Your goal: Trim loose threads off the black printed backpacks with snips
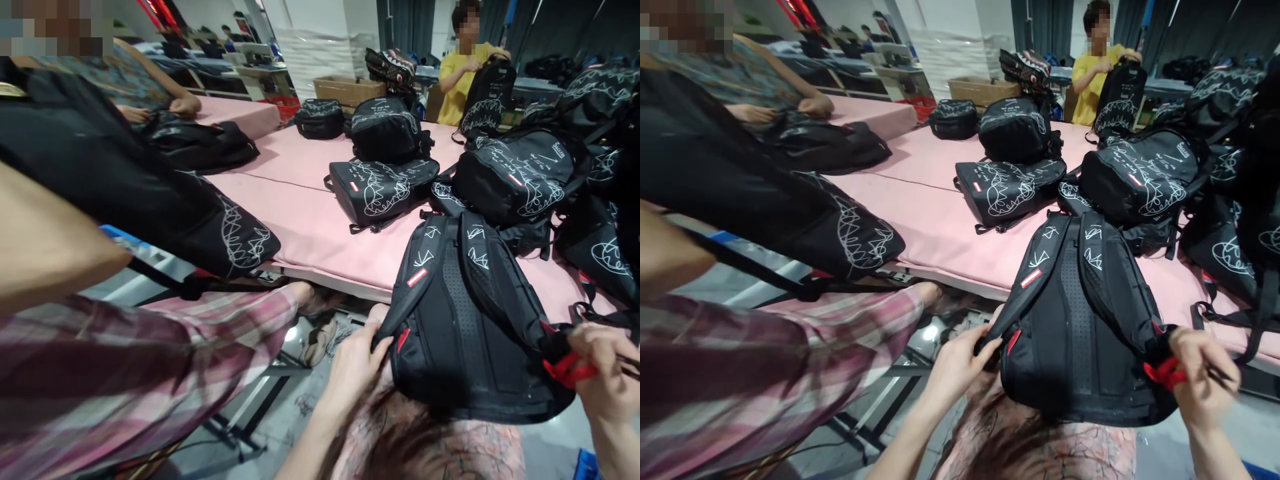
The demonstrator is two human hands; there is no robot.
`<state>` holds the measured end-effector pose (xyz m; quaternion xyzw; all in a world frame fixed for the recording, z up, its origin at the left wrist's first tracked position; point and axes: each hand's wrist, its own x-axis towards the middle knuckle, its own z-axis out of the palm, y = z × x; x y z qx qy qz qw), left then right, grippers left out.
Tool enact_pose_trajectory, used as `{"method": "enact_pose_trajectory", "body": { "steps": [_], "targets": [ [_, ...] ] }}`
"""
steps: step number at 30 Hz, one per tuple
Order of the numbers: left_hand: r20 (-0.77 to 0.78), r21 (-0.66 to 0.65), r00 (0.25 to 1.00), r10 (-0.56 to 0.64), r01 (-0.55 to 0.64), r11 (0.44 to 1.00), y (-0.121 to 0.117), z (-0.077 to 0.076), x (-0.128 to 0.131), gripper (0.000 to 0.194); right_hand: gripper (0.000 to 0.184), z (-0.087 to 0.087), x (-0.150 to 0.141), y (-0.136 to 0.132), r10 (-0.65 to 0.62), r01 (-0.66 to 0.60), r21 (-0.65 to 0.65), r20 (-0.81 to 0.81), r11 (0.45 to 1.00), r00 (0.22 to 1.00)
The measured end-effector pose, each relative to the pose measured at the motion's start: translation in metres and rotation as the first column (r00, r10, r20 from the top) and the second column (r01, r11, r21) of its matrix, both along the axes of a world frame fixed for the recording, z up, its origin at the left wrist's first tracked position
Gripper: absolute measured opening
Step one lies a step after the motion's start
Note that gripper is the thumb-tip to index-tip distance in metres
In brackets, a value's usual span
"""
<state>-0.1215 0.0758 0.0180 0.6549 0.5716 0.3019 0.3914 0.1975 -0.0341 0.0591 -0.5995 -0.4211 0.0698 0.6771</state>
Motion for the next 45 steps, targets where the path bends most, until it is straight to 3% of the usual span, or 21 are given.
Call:
{"method": "enact_pose_trajectory", "body": {
  "steps": [2,3,5,8,10,13,15,18,23,26,27,29,30,32,35,38,42,45],
  "targets": [
    [0.159,0.010,0.984,0.080,-0.083,0.996,0.006,0.011,0.001,0.024,0.029,0.010,-0.015,0.006,0.328,-0.320,-0.072,0.191,0.945,0.925],
    [0.275,-0.004,0.953,0.127,-0.130,0.991,0.008,0.017,0.003,0.026,0.029,0.015,-0.023,0.011,0.482,-0.452,-0.171,0.246,0.875,0.841],
    [0.493,-0.071,0.849,0.190,-0.179,0.981,0.007,0.027,0.012,0.033,0.028,0.024,-0.042,0.028,0.667,-0.576,-0.360,0.219,0.734,0.712],
    [0.714,-0.203,0.664,0.223,-0.109,0.973,-0.001,0.036,0.033,0.039,0.025,0.024,-0.074,0.061,0.711,-0.668,-0.411,-0.064,0.621,0.700],
    [0.812,-0.271,0.520,0.267,-0.070,0.960,-0.003,0.037,0.047,0.041,0.029,0.013,-0.095,0.080,0.717,-0.731,-0.397,-0.218,0.555,0.662],
    [0.874,-0.362,0.336,0.352,-0.034,0.932,0.000,0.036,0.056,0.044,0.031,-0.011,-0.119,0.092,0.773,-0.809,-0.418,-0.308,0.414,0.555],
    [0.883,-0.399,0.270,0.384,0.001,0.917,0.005,0.032,0.057,0.041,0.029,-0.025,-0.129,0.092,0.807,-0.827,-0.360,-0.256,0.431,0.532],
    [0.882,-0.436,0.237,0.408,0.079,0.897,0.009,0.027,0.057,0.033,0.024,-0.038,-0.133,0.090,0.787,-0.802,-0.281,-0.194,0.527,0.585],
    [0.868,-0.427,0.317,0.382,0.083,0.900,0.009,0.022,0.062,0.036,0.013,-0.049,-0.131,0.100,0.739,-0.821,-0.320,-0.362,0.473,0.568],
    [0.803,-0.365,0.489,0.341,-0.049,0.930,0.010,0.012,0.058,0.049,0.011,-0.051,-0.134,0.103,0.665,-0.816,-0.346,-0.473,0.463,0.577],
    [0.741,-0.287,0.587,0.326,-0.162,0.944,0.010,0.007,0.054,0.054,0.011,-0.051,-0.135,0.103,0.636,-0.811,-0.354,-0.504,0.466,0.585],
    [0.514,0.042,0.807,0.290,-0.361,0.932,0.008,-0.002,0.044,0.052,0.012,-0.050,-0.138,0.102,0.587,-0.793,-0.365,-0.536,0.487,0.607],
    [0.363,0.244,0.898,0.249,-0.349,0.905,0.007,-0.005,0.039,0.042,0.013,-0.050,-0.140,0.102,0.569,-0.783,-0.366,-0.542,0.504,0.619],
    [0.080,0.510,0.990,0.119,-0.143,0.848,0.003,-0.009,0.029,0.020,0.015,-0.049,-0.141,0.102,0.537,-0.765,-0.364,-0.553,0.531,0.637],
    [-0.146,0.551,0.987,-0.067,0.137,0.823,0.001,-0.009,0.020,0.023,0.017,-0.050,-0.142,0.101,0.491,-0.744,-0.366,-0.578,0.558,0.652],
    [-0.238,0.498,0.965,-0.112,0.220,0.839,0.003,-0.007,0.018,0.031,0.018,-0.051,-0.143,0.100,0.469,-0.724,-0.394,-0.568,0.566,0.676],
    [-0.227,0.396,0.964,-0.138,0.221,0.891,0.008,-0.004,0.019,0.031,0.017,-0.052,-0.142,0.097,0.504,-0.736,-0.408,-0.543,0.540,0.671],
    [-0.151,0.334,0.986,-0.068,0.115,0.936,0.012,-0.002,0.021,0.030,0.014,-0.052,-0.141,0.096,0.552,-0.729,-0.435,-0.476,0.529,0.684]
  ]
}}
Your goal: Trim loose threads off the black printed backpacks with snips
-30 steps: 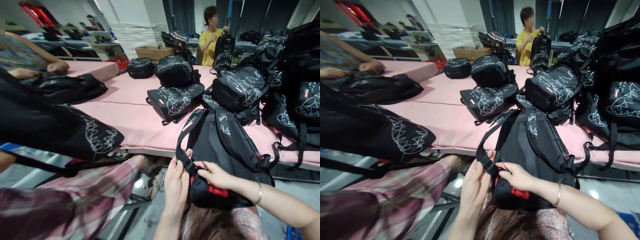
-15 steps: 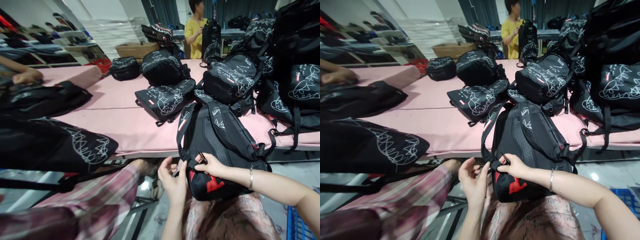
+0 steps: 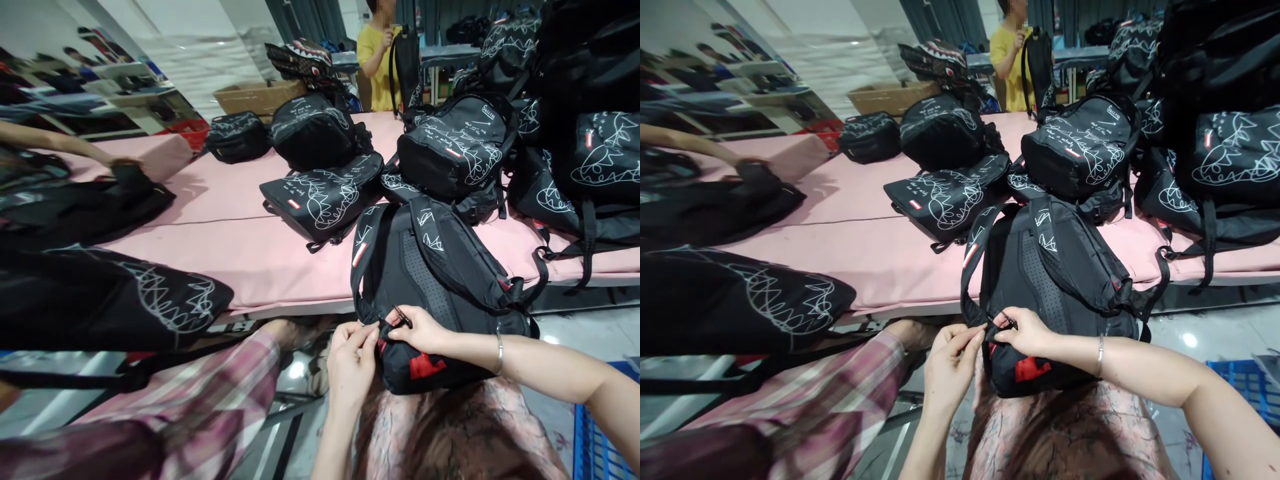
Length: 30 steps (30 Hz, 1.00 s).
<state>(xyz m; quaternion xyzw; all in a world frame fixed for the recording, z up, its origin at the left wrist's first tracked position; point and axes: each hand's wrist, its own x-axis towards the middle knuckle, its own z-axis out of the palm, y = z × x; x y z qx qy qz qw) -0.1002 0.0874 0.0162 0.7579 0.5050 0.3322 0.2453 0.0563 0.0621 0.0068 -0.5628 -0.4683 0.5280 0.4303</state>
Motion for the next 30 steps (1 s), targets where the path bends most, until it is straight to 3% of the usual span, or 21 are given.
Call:
{"method": "enact_pose_trajectory", "body": {
  "steps": [4,6,9,12,15,17,20,22,25,26,28,30],
  "targets": [
    [0.136,-0.063,0.985,0.106,-0.098,0.993,0.001,0.002,0.005,0.033,0.010,-0.001,0.002,0.001,0.007,-0.011,0.041,0.083,0.999,0.997],
    [0.110,-0.025,0.990,0.091,-0.089,0.996,-0.001,0.002,0.007,0.033,0.009,-0.003,0.003,0.002,-0.021,0.019,0.025,0.070,1.000,0.997],
    [-0.070,0.138,0.997,0.040,-0.030,0.990,-0.008,0.002,0.007,0.030,0.010,-0.007,0.004,0.003,-0.059,0.060,-0.016,0.049,0.998,0.997],
    [-0.329,0.305,0.943,0.056,0.050,0.951,-0.016,0.003,0.008,0.023,0.012,-0.012,0.003,0.002,-0.076,0.079,-0.063,0.055,0.995,0.996],
    [-0.445,0.336,0.894,0.049,0.116,0.935,-0.018,0.003,0.011,0.019,0.009,-0.014,0.003,0.001,-0.071,0.075,-0.080,0.058,0.994,0.996],
    [-0.343,0.330,0.939,0.022,0.098,0.939,-0.015,0.000,0.013,0.017,0.007,-0.013,0.003,0.000,-0.061,0.065,-0.065,0.061,0.996,0.996],
    [0.076,0.146,0.996,0.049,-0.060,0.987,-0.009,-0.008,0.016,0.019,0.005,-0.008,0.004,-0.001,-0.043,0.044,-0.012,0.080,0.999,0.996],
    [0.393,-0.147,0.905,0.162,-0.112,0.983,-0.008,-0.011,0.017,0.019,0.006,-0.006,0.004,0.000,-0.035,0.034,0.018,0.090,0.999,0.995],
    [0.667,-0.503,0.657,0.351,0.050,0.863,-0.011,-0.008,0.019,0.023,0.006,-0.007,0.003,0.000,-0.041,0.038,0.046,0.067,0.998,0.997],
    [0.700,-0.555,0.605,0.381,0.124,0.823,-0.013,-0.006,0.019,0.024,0.006,-0.007,0.003,0.000,-0.048,0.046,0.047,0.050,0.998,0.998],
    [0.724,-0.587,0.571,0.387,0.216,0.780,-0.016,-0.003,0.019,0.029,0.009,-0.009,0.003,0.000,-0.065,0.064,0.038,0.016,0.997,0.998],
    [0.715,-0.562,0.608,0.345,0.207,0.801,-0.016,-0.005,0.018,0.031,0.010,-0.009,0.003,0.000,-0.066,0.066,0.028,-0.008,0.997,0.998]
  ]
}}
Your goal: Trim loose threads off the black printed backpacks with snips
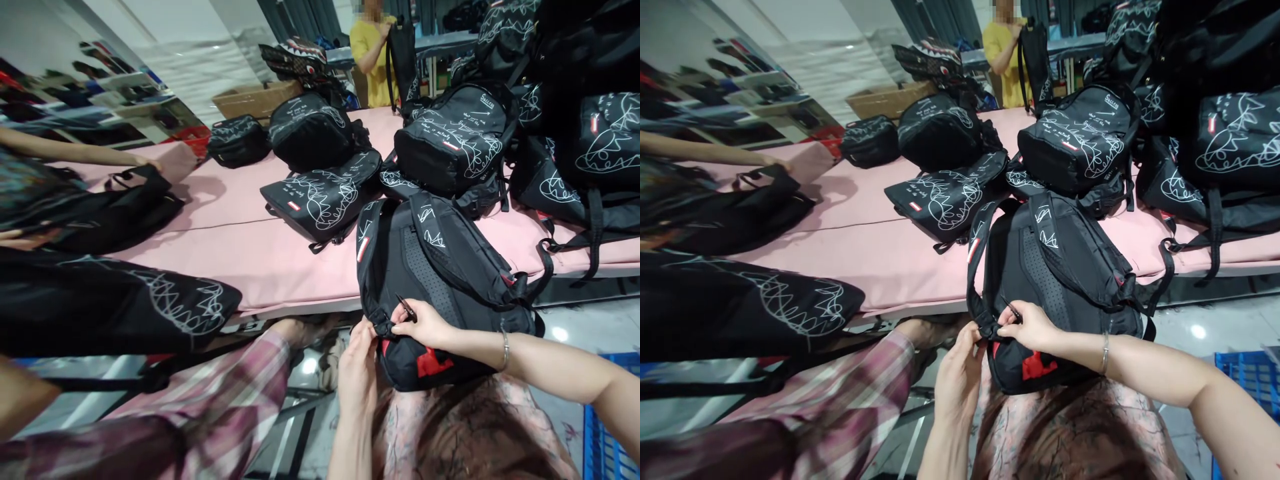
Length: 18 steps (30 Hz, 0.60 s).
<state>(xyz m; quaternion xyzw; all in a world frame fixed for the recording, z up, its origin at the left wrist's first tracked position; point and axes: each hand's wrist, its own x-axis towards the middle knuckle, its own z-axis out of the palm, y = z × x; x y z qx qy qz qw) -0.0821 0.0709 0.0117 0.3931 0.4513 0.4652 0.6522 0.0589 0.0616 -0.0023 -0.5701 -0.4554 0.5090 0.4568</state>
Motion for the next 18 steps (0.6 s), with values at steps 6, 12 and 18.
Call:
{"method": "enact_pose_trajectory", "body": {
  "steps": [6,12,18],
  "targets": [
    [-0.269,0.240,0.959,0.084,-0.018,0.971,0.001,-0.016,-0.003,0.022,0.015,0.009,0.005,-0.003,-0.017,0.017,-0.013,0.054,1.000,0.998],
    [-0.281,0.278,0.958,0.056,0.025,0.960,-0.001,-0.019,-0.008,0.021,0.026,0.018,0.016,-0.008,-0.037,0.038,0.003,0.237,0.999,0.971],
    [-0.295,0.290,0.953,0.073,0.016,0.957,0.001,-0.023,-0.011,0.021,0.016,0.024,0.019,-0.012,0.026,-0.037,0.037,0.268,0.999,0.963]
  ]
}}
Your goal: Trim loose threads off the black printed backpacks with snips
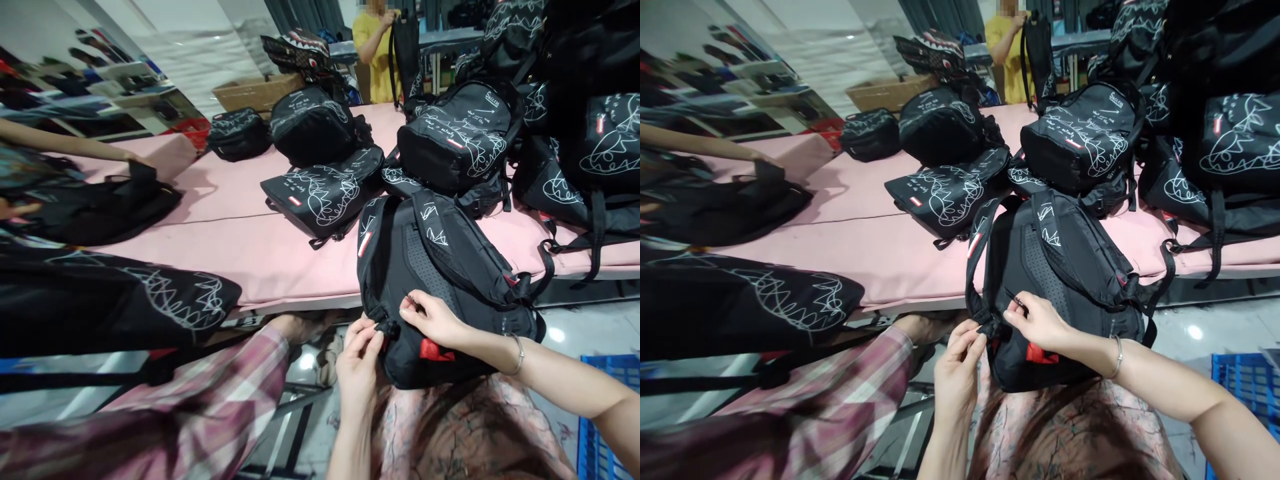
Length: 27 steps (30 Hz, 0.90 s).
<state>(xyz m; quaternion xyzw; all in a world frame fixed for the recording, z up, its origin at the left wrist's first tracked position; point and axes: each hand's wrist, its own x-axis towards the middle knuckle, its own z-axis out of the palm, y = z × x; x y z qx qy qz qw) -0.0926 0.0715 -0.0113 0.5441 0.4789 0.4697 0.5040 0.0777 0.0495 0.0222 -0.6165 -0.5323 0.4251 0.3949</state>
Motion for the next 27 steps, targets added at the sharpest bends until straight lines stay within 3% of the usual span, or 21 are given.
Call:
{"method": "enact_pose_trajectory", "body": {
  "steps": [3,6,8,10,13,15,18,21,23,25,27],
  "targets": [
    [-0.061,0.077,0.998,0.015,-0.010,0.997,-0.003,0.005,0.001,0.019,0.015,0.003,-0.001,0.001,0.022,-0.021,0.016,-0.040,1.000,0.999],
    [-0.248,0.292,0.966,0.077,-0.001,0.956,-0.008,0.014,0.003,0.013,0.015,0.004,-0.002,0.002,0.033,-0.032,0.013,-0.045,0.999,0.998],
    [-0.361,0.491,0.918,0.166,0.035,0.871,-0.010,0.020,0.004,0.006,0.019,0.002,-0.003,0.002,0.084,-0.084,0.003,-0.076,0.996,0.994],
    [-0.423,0.658,0.871,0.249,0.107,0.746,-0.011,0.023,0.003,0.009,0.026,-0.002,-0.005,0.001,0.196,-0.197,0.003,-0.144,0.980,0.970],
    [-0.464,0.785,0.822,0.331,0.208,0.583,-0.010,0.022,0.004,0.017,0.021,-0.010,-0.012,0.001,0.287,-0.285,0.041,-0.168,0.958,0.943],
    [-0.458,0.816,0.802,0.384,0.207,0.540,-0.010,0.020,0.005,0.018,0.016,-0.015,-0.017,0.000,0.278,-0.275,0.045,-0.175,0.960,0.944],
    [-0.439,0.813,0.804,0.401,0.166,0.558,-0.012,0.018,0.005,0.018,0.021,-0.018,-0.023,0.000,0.289,-0.310,-0.004,-0.356,0.951,0.889],
    [-0.408,0.790,0.889,0.208,0.229,0.569,-0.014,0.021,-0.002,0.025,0.029,-0.018,-0.024,0.000,0.223,-0.330,-0.114,-0.531,0.937,0.817],
    [-0.351,0.801,0.928,0.125,0.229,0.553,-0.011,0.026,-0.009,0.032,0.030,-0.019,-0.023,-0.001,0.169,-0.304,-0.166,-0.546,0.938,0.821],
    [-0.302,0.781,0.932,0.202,0.120,0.614,0.000,0.031,-0.012,0.033,0.024,-0.021,-0.024,-0.001,0.175,-0.266,-0.130,-0.475,0.955,0.862],
    [-0.348,0.669,0.895,0.278,0.029,0.743,0.018,0.036,-0.009,0.036,0.017,-0.023,-0.025,-0.002,0.231,-0.266,-0.047,-0.363,0.963,0.903]
  ]
}}
